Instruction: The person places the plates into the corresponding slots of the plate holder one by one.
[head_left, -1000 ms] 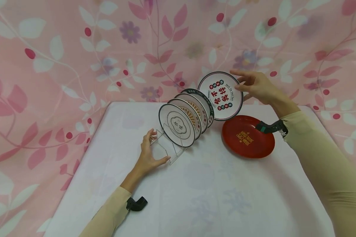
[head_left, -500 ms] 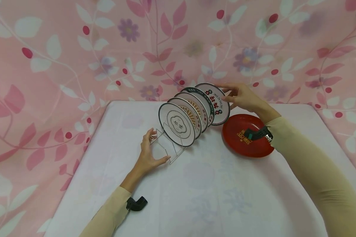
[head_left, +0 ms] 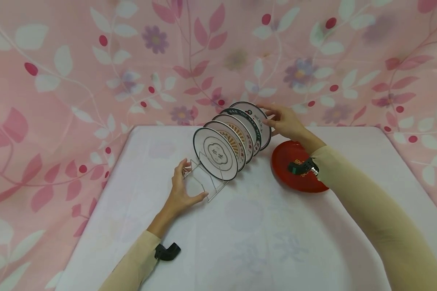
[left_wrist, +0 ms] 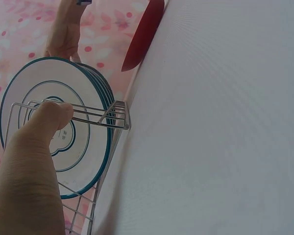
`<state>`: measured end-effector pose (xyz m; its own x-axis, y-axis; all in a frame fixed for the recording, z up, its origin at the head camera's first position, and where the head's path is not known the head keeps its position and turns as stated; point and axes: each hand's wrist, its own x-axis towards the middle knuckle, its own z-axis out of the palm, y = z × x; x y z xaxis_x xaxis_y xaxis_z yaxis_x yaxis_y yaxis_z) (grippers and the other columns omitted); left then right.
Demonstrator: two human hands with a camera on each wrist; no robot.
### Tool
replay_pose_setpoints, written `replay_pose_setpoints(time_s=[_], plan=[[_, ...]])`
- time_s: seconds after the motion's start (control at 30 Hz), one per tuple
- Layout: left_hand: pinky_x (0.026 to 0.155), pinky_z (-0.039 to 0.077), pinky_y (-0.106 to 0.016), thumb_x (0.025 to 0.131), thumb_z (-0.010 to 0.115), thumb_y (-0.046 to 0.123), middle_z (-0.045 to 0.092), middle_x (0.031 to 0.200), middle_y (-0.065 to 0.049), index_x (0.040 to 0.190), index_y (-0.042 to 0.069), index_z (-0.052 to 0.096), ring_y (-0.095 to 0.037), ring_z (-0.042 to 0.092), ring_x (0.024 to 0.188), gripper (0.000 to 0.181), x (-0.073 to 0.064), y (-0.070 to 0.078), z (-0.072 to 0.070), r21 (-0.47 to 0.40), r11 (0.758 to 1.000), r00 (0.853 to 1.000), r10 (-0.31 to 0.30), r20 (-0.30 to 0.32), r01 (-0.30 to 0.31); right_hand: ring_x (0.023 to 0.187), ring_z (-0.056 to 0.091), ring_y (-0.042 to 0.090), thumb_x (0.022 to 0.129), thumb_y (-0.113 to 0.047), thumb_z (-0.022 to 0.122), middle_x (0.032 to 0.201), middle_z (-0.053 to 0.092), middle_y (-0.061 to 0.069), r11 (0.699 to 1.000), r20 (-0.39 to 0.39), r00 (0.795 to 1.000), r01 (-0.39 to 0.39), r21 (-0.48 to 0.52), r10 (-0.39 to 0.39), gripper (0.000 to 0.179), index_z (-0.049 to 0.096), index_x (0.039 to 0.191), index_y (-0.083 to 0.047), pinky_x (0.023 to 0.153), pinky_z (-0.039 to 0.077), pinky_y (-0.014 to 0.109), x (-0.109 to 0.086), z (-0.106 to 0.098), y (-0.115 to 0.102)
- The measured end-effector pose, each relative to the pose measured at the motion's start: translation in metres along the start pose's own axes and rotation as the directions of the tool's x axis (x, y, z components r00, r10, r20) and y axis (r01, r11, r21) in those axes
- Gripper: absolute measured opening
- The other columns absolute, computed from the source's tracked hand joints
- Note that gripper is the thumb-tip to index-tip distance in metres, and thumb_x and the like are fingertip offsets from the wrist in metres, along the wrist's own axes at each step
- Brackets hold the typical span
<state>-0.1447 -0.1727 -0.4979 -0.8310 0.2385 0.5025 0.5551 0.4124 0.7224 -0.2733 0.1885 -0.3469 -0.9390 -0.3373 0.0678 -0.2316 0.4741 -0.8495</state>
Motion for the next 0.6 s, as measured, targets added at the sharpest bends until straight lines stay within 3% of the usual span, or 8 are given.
replay_pose_setpoints(time_s=[0.23, 0.33, 0.47, 0.6], plan=[[0.103, 0.026, -0.053, 0.063, 0.089, 0.023, 0.035, 0.141, -0.026, 0.155, 0.014, 0.012, -0.039, 0.04, 0.123, 0.12, -0.001, -0.003, -0.002, 0.012, 1.0, 1.0, -0.006, 0.004, 0.006, 0.104, 0.062, 0.037, 0.097, -0.006, 0.056, 0.134, 0.054, 0.022, 1.0, -0.021, 1.0, 0.01, 0.002, -0.01, 0.055, 0.046, 0.147, -0.026, 0.065, 0.059, 0.041, 0.008, 0.014, 0.0], [0.103, 0.026, -0.054, 0.062, 0.089, 0.023, 0.035, 0.141, -0.026, 0.155, 0.014, 0.012, -0.039, 0.04, 0.123, 0.121, -0.001, -0.005, -0.003, 0.016, 1.0, 1.0, -0.004, -0.001, 0.004, 0.11, 0.061, 0.036, 0.096, -0.01, 0.059, 0.136, 0.053, 0.023, 1.0, -0.022, 1.0, 0.006, 0.03, -0.005, 0.061, 0.039, 0.151, -0.027, 0.071, 0.059, 0.044, 0.004, 0.013, 0.0], [0.102, 0.026, -0.055, 0.062, 0.089, 0.022, 0.035, 0.14, -0.026, 0.155, 0.011, 0.013, -0.039, 0.04, 0.123, 0.121, 0.0, -0.006, -0.003, 0.005, 1.0, 1.0, 0.005, -0.001, -0.005, 0.115, 0.061, 0.029, 0.097, -0.016, 0.06, 0.138, 0.052, 0.024, 0.996, -0.044, 0.999, 0.022, 0.085, -0.019, 0.064, 0.033, 0.153, -0.028, 0.077, 0.057, 0.046, -0.014, -0.001, 0.001], [0.103, 0.025, -0.054, 0.062, 0.089, 0.023, 0.035, 0.141, -0.026, 0.155, 0.009, 0.013, -0.037, 0.038, 0.125, 0.12, 0.001, -0.005, -0.002, 0.011, 1.0, 1.0, 0.003, 0.004, -0.003, 0.105, 0.065, 0.01, 0.099, -0.017, 0.058, 0.134, 0.055, 0.022, 0.998, -0.038, 0.999, 0.027, 0.065, -0.025, 0.058, 0.037, 0.152, -0.028, 0.076, 0.058, 0.044, -0.048, -0.025, 0.008]])
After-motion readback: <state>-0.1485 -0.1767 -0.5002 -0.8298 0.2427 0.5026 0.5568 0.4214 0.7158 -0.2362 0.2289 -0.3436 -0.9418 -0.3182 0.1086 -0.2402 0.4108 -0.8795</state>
